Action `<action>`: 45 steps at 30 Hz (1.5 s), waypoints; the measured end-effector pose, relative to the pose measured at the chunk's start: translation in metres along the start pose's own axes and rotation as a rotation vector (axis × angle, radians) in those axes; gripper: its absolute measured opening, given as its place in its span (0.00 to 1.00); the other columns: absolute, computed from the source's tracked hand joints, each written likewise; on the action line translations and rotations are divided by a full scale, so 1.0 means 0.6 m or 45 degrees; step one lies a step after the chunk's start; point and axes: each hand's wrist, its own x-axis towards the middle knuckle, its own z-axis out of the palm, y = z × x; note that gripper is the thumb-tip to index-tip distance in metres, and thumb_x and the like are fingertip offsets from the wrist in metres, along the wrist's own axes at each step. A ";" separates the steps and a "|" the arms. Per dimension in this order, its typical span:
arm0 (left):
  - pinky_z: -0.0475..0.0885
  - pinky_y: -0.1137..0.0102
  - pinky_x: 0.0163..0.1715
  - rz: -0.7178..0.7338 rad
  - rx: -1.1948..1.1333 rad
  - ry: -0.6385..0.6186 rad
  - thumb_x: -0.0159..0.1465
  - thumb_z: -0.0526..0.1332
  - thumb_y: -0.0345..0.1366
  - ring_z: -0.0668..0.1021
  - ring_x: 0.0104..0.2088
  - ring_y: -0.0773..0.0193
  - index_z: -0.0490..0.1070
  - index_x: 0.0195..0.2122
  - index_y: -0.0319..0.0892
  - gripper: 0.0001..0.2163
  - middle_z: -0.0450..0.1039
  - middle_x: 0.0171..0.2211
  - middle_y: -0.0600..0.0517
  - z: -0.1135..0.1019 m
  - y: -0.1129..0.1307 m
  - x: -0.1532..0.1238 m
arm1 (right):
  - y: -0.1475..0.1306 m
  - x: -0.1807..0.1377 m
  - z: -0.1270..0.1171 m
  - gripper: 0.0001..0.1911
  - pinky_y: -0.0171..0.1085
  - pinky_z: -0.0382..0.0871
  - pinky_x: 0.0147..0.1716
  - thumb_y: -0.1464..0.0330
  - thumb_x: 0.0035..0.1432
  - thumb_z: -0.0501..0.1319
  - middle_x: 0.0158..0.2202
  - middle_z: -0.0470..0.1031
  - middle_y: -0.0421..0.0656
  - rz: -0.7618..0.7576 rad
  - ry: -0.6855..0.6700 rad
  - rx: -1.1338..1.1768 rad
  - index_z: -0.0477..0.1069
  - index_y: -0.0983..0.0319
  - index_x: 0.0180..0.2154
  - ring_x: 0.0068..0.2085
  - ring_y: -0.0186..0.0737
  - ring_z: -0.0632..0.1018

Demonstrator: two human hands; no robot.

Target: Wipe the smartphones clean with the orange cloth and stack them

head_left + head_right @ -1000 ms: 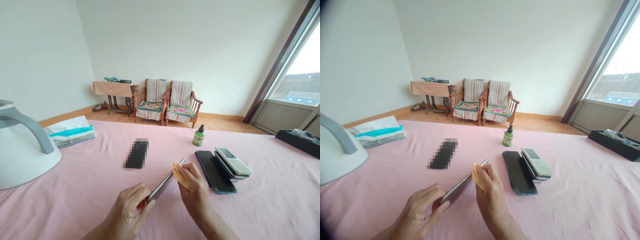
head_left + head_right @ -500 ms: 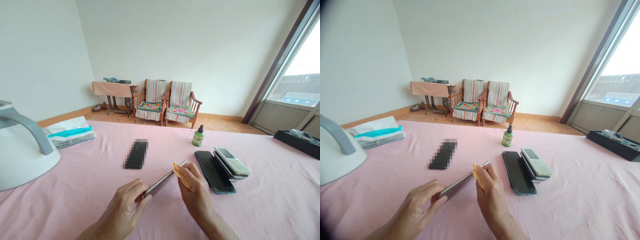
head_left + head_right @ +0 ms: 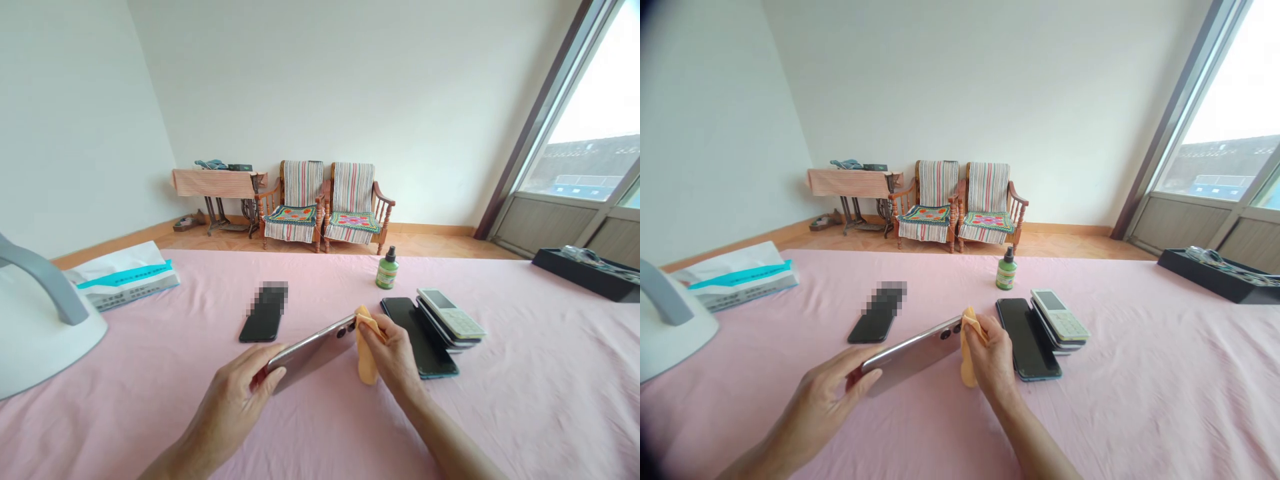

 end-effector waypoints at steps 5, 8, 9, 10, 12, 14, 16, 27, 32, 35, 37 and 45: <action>0.72 0.75 0.39 0.037 0.003 -0.008 0.66 0.57 0.33 0.79 0.38 0.65 0.70 0.48 0.44 0.10 0.76 0.39 0.51 0.004 0.000 0.009 | -0.001 0.009 -0.004 0.17 0.31 0.61 0.25 0.63 0.60 0.54 0.25 0.69 0.40 -0.027 -0.061 -0.099 0.75 0.64 0.26 0.26 0.35 0.70; 0.72 0.76 0.40 0.060 0.019 0.023 0.66 0.57 0.32 0.79 0.39 0.65 0.71 0.47 0.44 0.10 0.76 0.40 0.51 0.006 0.001 0.010 | 0.004 0.008 -0.005 0.13 0.31 0.58 0.25 0.70 0.56 0.55 0.23 0.66 0.39 -0.044 -0.128 -0.204 0.74 0.63 0.22 0.25 0.34 0.68; 0.71 0.76 0.40 0.066 0.022 0.031 0.66 0.57 0.32 0.79 0.39 0.65 0.71 0.47 0.44 0.09 0.76 0.40 0.51 0.006 0.001 0.010 | 0.006 0.007 -0.004 0.12 0.32 0.57 0.26 0.73 0.54 0.55 0.23 0.66 0.38 -0.050 -0.153 -0.237 0.73 0.62 0.22 0.25 0.34 0.68; 0.71 0.77 0.40 0.068 0.024 0.039 0.66 0.57 0.32 0.79 0.39 0.65 0.71 0.47 0.45 0.09 0.76 0.40 0.51 0.007 0.001 0.010 | 0.007 0.005 -0.004 0.11 0.32 0.57 0.27 0.75 0.51 0.55 0.22 0.66 0.38 -0.055 -0.175 -0.265 0.73 0.62 0.21 0.25 0.34 0.68; 0.71 0.77 0.40 0.063 0.027 0.041 0.66 0.57 0.32 0.79 0.39 0.65 0.71 0.46 0.45 0.09 0.76 0.39 0.52 0.007 0.000 0.008 | 0.007 0.003 -0.003 0.11 0.32 0.56 0.28 0.79 0.48 0.55 0.23 0.67 0.39 -0.057 -0.204 -0.303 0.72 0.62 0.21 0.26 0.35 0.69; 0.71 0.77 0.40 0.049 0.025 0.029 0.66 0.57 0.33 0.79 0.39 0.65 0.71 0.46 0.45 0.09 0.76 0.39 0.52 0.007 -0.001 0.007 | 0.003 0.004 -0.003 0.11 0.32 0.56 0.28 0.79 0.48 0.55 0.24 0.67 0.39 -0.050 -0.214 -0.318 0.72 0.62 0.21 0.27 0.35 0.70; 0.71 0.77 0.41 0.040 0.019 0.013 0.66 0.57 0.33 0.79 0.40 0.65 0.71 0.46 0.44 0.09 0.76 0.40 0.51 0.006 0.000 0.007 | -0.003 0.008 -0.005 0.11 0.32 0.56 0.27 0.77 0.52 0.54 0.24 0.66 0.39 -0.042 -0.213 -0.315 0.72 0.62 0.23 0.27 0.35 0.70; 0.71 0.76 0.38 -0.062 -0.057 0.011 0.66 0.57 0.35 0.78 0.36 0.64 0.71 0.42 0.44 0.06 0.75 0.37 0.51 0.005 0.000 0.002 | 0.001 0.008 -0.003 0.10 0.33 0.57 0.30 0.78 0.47 0.54 0.27 0.68 0.42 0.032 -0.322 -0.251 0.73 0.64 0.25 0.30 0.38 0.70; 0.71 0.77 0.27 -0.386 -0.344 -0.079 0.66 0.56 0.42 0.76 0.27 0.65 0.68 0.43 0.41 0.11 0.73 0.30 0.53 0.014 -0.005 -0.006 | -0.022 0.018 -0.036 0.12 0.32 0.57 0.26 0.63 0.58 0.55 0.25 0.66 0.39 0.082 -0.349 -0.063 0.71 0.64 0.31 0.27 0.35 0.67; 0.71 0.76 0.25 -0.482 -0.496 -0.145 0.66 0.55 0.44 0.75 0.26 0.65 0.68 0.41 0.41 0.12 0.72 0.29 0.54 0.022 -0.006 -0.006 | -0.042 0.020 -0.058 0.17 0.31 0.56 0.25 0.57 0.57 0.57 0.26 0.64 0.38 0.145 -0.378 0.281 0.70 0.65 0.36 0.26 0.33 0.64; 0.72 0.75 0.32 -0.466 -0.488 -0.144 0.65 0.55 0.44 0.77 0.32 0.63 0.68 0.41 0.41 0.12 0.73 0.31 0.53 0.023 -0.007 -0.003 | -0.054 0.017 -0.066 0.17 0.31 0.53 0.24 0.56 0.56 0.60 0.26 0.61 0.37 0.154 -0.379 0.460 0.69 0.65 0.34 0.26 0.31 0.61; 0.70 0.73 0.34 -0.432 -0.231 -0.091 0.64 0.57 0.45 0.77 0.32 0.62 0.72 0.43 0.41 0.13 0.76 0.36 0.51 0.011 -0.016 0.003 | -0.071 0.003 -0.054 0.15 0.31 0.54 0.25 0.59 0.54 0.64 0.27 0.59 0.37 0.076 -0.271 0.589 0.68 0.64 0.27 0.28 0.31 0.60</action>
